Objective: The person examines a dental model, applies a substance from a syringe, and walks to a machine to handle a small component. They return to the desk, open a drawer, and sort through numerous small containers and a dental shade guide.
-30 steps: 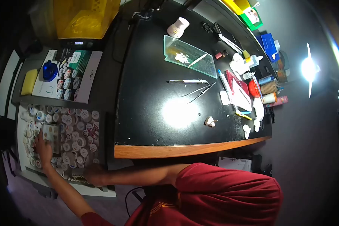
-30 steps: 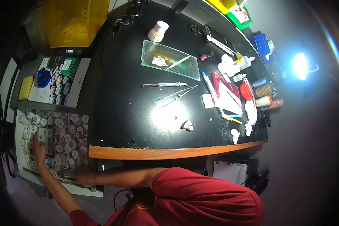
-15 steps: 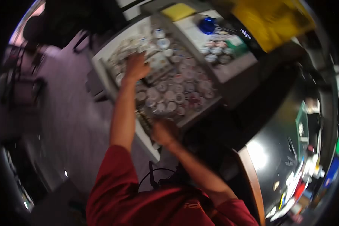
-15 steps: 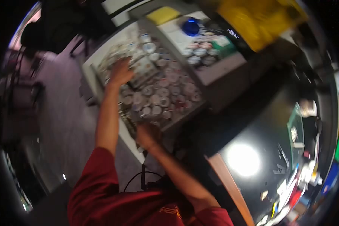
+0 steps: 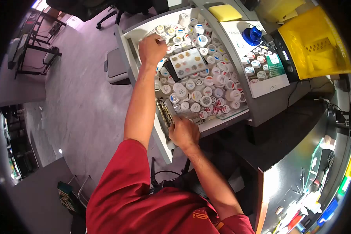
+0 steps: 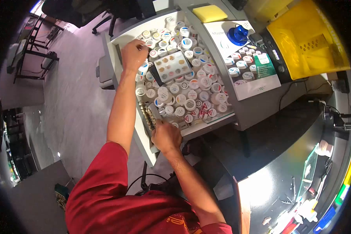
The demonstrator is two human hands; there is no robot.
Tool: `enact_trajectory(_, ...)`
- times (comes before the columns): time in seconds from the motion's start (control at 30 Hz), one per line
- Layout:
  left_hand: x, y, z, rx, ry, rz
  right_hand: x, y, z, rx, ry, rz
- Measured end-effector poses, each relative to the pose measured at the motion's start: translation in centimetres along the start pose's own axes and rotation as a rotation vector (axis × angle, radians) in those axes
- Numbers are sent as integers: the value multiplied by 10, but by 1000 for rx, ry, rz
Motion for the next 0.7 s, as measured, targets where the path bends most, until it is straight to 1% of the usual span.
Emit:
enact_trajectory(0.1,-33,8,-15,-110,-178,344,-1,-1,-1,-6,5,11)
enact_trajectory(0.2,-49,6,-21,-115,-220,482,-2,-2,-2,8,-2,4)
enact_trajectory(0.37,-55,5,-18,-102,-346,543,-4,-1,-3,6,-19,7)
enact_trajectory(0.47,-56,6,-36,-171,-665,668,-2,0,-3,-5,-29,24)
enact_trajectory(0.57,-61,6,-45,-212,-844,730,-3,0,-4,-5,-38,4)
enact_trajectory(0.67,-64,5,-35,-244,-504,588,-4,0,-4,-4,-34,-1)
enact_trajectory(0.7,-55,9,-31,-219,-429,406,-3,1,-4,-4,-34,0)
Point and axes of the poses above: each hand's wrist, its own y-axis towards the middle knuckle, its own x-axis out of the palm, z = x × y, the point moved 6 cm from there along y, towards the middle knuckle, and after that the axes turned 8 degrees about -y, right-handed, at the moved point
